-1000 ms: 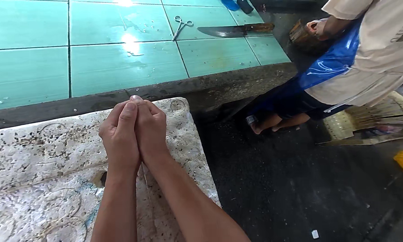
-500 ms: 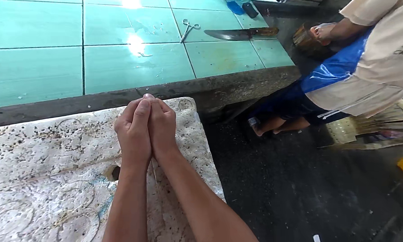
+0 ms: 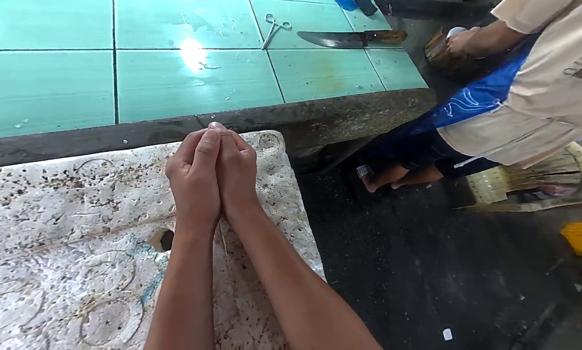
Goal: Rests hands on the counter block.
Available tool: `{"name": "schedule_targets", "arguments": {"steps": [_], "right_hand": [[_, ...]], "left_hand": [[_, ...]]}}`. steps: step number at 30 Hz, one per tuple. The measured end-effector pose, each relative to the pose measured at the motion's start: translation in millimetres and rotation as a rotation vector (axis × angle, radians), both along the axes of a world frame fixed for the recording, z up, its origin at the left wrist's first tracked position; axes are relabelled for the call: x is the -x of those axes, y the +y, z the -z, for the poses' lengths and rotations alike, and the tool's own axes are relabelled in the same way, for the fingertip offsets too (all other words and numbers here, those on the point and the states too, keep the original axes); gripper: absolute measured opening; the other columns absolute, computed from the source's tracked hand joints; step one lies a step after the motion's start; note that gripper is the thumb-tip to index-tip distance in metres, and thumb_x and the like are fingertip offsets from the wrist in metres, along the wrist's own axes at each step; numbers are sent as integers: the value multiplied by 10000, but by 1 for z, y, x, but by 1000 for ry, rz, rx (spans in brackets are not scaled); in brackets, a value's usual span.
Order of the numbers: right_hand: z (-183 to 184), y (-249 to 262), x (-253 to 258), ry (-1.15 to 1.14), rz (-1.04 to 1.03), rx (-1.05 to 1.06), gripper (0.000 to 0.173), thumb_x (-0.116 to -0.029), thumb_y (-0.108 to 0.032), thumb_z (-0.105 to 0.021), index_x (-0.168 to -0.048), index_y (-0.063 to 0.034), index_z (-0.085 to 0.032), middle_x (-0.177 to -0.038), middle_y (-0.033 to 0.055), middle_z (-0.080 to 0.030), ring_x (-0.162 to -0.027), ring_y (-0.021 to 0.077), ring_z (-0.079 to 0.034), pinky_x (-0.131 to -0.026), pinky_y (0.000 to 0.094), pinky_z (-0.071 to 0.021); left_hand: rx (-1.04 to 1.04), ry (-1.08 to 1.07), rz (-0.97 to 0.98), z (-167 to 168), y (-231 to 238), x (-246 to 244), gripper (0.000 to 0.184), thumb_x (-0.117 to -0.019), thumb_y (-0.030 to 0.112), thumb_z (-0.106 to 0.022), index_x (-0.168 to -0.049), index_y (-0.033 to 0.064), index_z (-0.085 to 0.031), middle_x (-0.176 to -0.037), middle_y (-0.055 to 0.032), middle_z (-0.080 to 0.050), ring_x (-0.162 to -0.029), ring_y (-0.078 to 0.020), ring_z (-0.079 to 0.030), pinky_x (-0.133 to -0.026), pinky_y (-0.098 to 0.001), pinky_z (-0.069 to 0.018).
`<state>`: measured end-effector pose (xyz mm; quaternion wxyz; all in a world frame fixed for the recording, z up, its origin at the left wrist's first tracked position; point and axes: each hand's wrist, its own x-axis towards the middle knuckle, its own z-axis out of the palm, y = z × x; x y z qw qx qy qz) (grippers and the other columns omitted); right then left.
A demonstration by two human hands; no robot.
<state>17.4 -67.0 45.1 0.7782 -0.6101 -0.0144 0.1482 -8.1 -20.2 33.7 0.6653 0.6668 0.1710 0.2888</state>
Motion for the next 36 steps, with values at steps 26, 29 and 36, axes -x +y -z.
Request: {"name": "schedule_targets", "arguments": {"steps": [26,29,36], "right_hand": [[7,-1,3,37,-21,45,516,-1057,-583,-401,-893,-167,-659,-639,12,-531,-491,95,-483,-424,266,-384],[4,1,0,23,-28,30,507,-1065,-560,-402,-900,-156,-660,-655,11,-541,-516,89,-500,-447,265,-406],[5,9,-9,-8,12,-16,361,-1076,-332,-499,-906,-90,-706,-716,4,-610,-654,74,-571,-613,284,-490]], "left_hand": [[-51,41,15,2,4,1,321,-1084,410,-434,-1092,218,-691,-847,97,-651,-732,-7,-635,-663,-216,-549],[-36,13,16,-1,4,-2,307,-1082,392,-442,-1091,211,-689,-884,114,-658,-788,8,-644,-721,-207,-555],[-22,-3,-15,-2,3,-3,304,-1061,318,-466,-1142,128,-688,-960,104,-687,-877,15,-653,-798,-223,-566]]}}
